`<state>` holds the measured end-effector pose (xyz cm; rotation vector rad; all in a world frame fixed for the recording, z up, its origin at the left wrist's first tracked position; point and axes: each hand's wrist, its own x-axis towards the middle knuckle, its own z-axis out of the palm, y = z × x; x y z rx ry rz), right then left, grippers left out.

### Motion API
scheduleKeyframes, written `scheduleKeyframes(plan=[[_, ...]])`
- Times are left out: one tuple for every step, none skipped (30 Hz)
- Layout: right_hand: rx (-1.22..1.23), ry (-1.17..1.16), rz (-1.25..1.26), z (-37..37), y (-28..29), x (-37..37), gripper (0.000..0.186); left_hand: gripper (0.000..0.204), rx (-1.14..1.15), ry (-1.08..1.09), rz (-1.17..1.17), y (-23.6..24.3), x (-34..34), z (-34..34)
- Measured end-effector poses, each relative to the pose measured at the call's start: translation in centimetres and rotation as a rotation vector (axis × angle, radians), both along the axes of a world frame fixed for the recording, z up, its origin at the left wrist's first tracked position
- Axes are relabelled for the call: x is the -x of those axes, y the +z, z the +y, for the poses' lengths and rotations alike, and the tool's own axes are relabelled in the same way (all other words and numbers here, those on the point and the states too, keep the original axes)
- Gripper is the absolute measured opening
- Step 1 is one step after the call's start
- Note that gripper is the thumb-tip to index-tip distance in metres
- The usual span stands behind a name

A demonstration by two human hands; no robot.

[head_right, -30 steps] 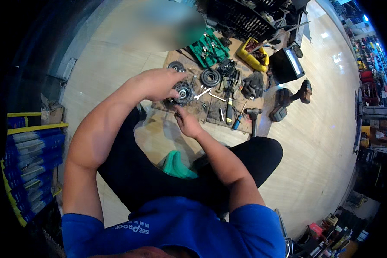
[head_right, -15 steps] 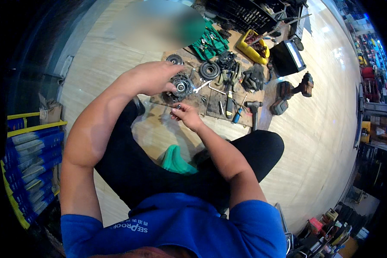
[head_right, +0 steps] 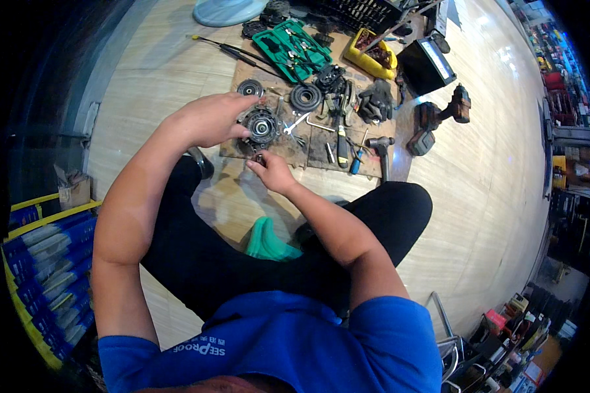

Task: The person is assembling a circular mechanical component on a wooden board. They use a screwdriver and a wrench to install internal components and tighten hardware while handling gears and bearings.

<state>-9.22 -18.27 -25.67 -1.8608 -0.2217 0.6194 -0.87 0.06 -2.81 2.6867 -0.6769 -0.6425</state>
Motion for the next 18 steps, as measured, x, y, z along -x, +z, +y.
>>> scheduleKeyframes(plan=[[0.056, 0.018, -0.071, 0.0, 0.5, 0.1, 0.027, 0.061, 0.006, -0.001, -0.003, -0.1, 0.0, 0.1], [0.112, 0.035, -0.142, 0.1, 1.0, 0.1, 0.026, 0.061, 0.013, -0.002, -0.005, -0.1, 0.1, 0.2], [0.157, 0.057, -0.202, 0.0, 1.5, 0.0, 0.024, 0.062, 0.021, -0.005, -0.008, -0.1, 0.1, 0.1], [0.201, 0.079, -0.261, 0.0, 2.0, 0.0, 0.021, 0.062, 0.025, -0.003, -0.005, -0.1, 0.0, 0.1], [0.247, 0.101, -0.320, -0.1, 2.3, -0.1, 0.019, 0.062, 0.029, 0.000, -0.002, -0.2, 0.0, 0.1], [0.249, 0.097, -0.373, -0.1, 2.3, 0.0, 0.017, 0.062, 0.033, 0.003, 0.001, -0.1, 0.0, 0.0], [0.252, 0.092, -0.425, -0.1, 2.3, 0.2, 0.016, 0.062, 0.026, 0.004, 0.009, 0.0, 0.0, 0.0], [0.255, 0.088, -0.478, -0.1, 2.2, 0.2, 0.015, 0.062, 0.019, 0.006, 0.017, 0.3, 0.0, -0.1], [0.275, 0.104, -0.489, -0.1, 2.3, 0.2, 0.016, 0.062, 0.013, 0.009, 0.025, 0.4, 0.0, -0.1], [0.295, 0.121, -0.499, -0.1, 2.4, 0.2, 0.017, 0.063, 0.013, 0.005, 0.017, 0.3, 0.0, -0.1], [0.314, 0.137, -0.510, -0.1, 2.5, 0.2, 0.018, 0.063, 0.014, 0.001, 0.008, 0.1, 0.0, 0.0], [0.327, 0.149, -0.507, -0.2, 2.6, 0.2, 0.022, 0.063, 0.015, -0.003, -0.001, 0.0, 0.0, -0.1], [0.341, 0.162, -0.503, -0.2, 2.7, 0.2, 0.026, 0.063, 0.010, -0.001, 0.002, 0.0, 0.0, -0.1], [0.354, 0.174, -0.500, -0.3, 2.8, 0.2, 0.030, 0.064, 0.006, 0.001, 0.005, 0.2, 0.0, -0.2], [0.352, 0.179, -0.509, -0.3, 2.7, 0.2, 0.030, 0.064, 0.001, 0.004, 0.007, 0.3, 0.1, -0.2], [0.350, 0.183, -0.517, -0.3, 2.7, 0.2, 0.030, 0.064, 0.009, 0.002, -0.006, 0.2, 0.1, -0.1], [0.349, 0.187, -0.526, -0.3, 2.6, 0.3, 0.030, 0.064, 0.017, 0.001, -0.019, 0.1, 0.1, 0.0], [0.361, 0.203, -0.528, -0.4, 2.5, 0.2, 0.029, 0.064, 0.026, -0.002, -0.033, 0.2, 0.2, -0.1]])
